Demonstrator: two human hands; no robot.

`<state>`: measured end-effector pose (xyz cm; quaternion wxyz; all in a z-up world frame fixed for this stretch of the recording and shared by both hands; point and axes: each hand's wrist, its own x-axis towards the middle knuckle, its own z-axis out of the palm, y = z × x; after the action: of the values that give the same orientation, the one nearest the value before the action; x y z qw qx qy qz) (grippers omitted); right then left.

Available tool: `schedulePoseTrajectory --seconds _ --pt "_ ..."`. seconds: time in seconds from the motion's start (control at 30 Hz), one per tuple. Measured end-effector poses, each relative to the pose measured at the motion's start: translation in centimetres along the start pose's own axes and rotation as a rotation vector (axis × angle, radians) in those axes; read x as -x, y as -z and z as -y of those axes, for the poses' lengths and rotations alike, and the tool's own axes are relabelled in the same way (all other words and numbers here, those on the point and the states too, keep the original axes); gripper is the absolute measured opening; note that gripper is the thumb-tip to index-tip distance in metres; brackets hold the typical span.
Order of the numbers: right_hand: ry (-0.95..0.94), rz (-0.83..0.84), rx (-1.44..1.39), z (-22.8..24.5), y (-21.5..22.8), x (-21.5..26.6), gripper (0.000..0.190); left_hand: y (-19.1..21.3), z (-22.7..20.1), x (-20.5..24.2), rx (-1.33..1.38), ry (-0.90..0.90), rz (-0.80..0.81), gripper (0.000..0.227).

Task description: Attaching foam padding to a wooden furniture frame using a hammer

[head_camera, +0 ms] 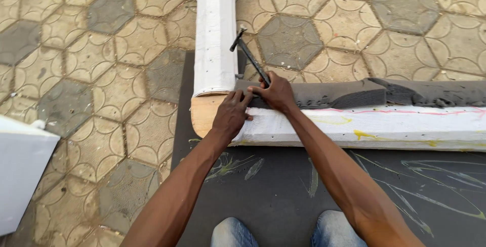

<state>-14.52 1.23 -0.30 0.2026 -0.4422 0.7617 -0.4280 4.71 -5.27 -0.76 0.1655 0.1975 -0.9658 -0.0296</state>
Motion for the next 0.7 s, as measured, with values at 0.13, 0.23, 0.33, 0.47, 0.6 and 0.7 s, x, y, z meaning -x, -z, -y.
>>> schedulePoseTrajectory --seconds 0.13,0.23,0.33,0.47,0.6,0.7 --pt "-0.169 0.095 -0.629 -0.4 2.5 0.4 0.045 -0.6 0.3 -0.1 0.043 -0.004 0.016 0.081" --pt "-0.164 0.189 -0.829 3.7 6.8 7.8 0.037 0.4 0.0 0.2 0.067 -0.009 0.020 0.077" --pt "-0.289 0.223 -1.070 4.1 10.0 17.6 0.037 -0.8 0.3 -0.1 0.076 0.004 0.014 0.073" --pt "-0.207 0.408 -1.385 1.0 12.5 28.9 0.045 1.3 -1.2 0.2 0.075 0.022 -0.059 0.061" --pt "-0.075 0.493 -1.485 -2.8 14.5 35.3 0.051 1.2 -1.3 0.1 0.040 0.019 -0.079 0.061" --pt "-0.003 0.537 -1.397 -4.7 16.5 37.4 0.057 1.4 -1.5 0.0 0.019 0.014 -0.057 0.060"
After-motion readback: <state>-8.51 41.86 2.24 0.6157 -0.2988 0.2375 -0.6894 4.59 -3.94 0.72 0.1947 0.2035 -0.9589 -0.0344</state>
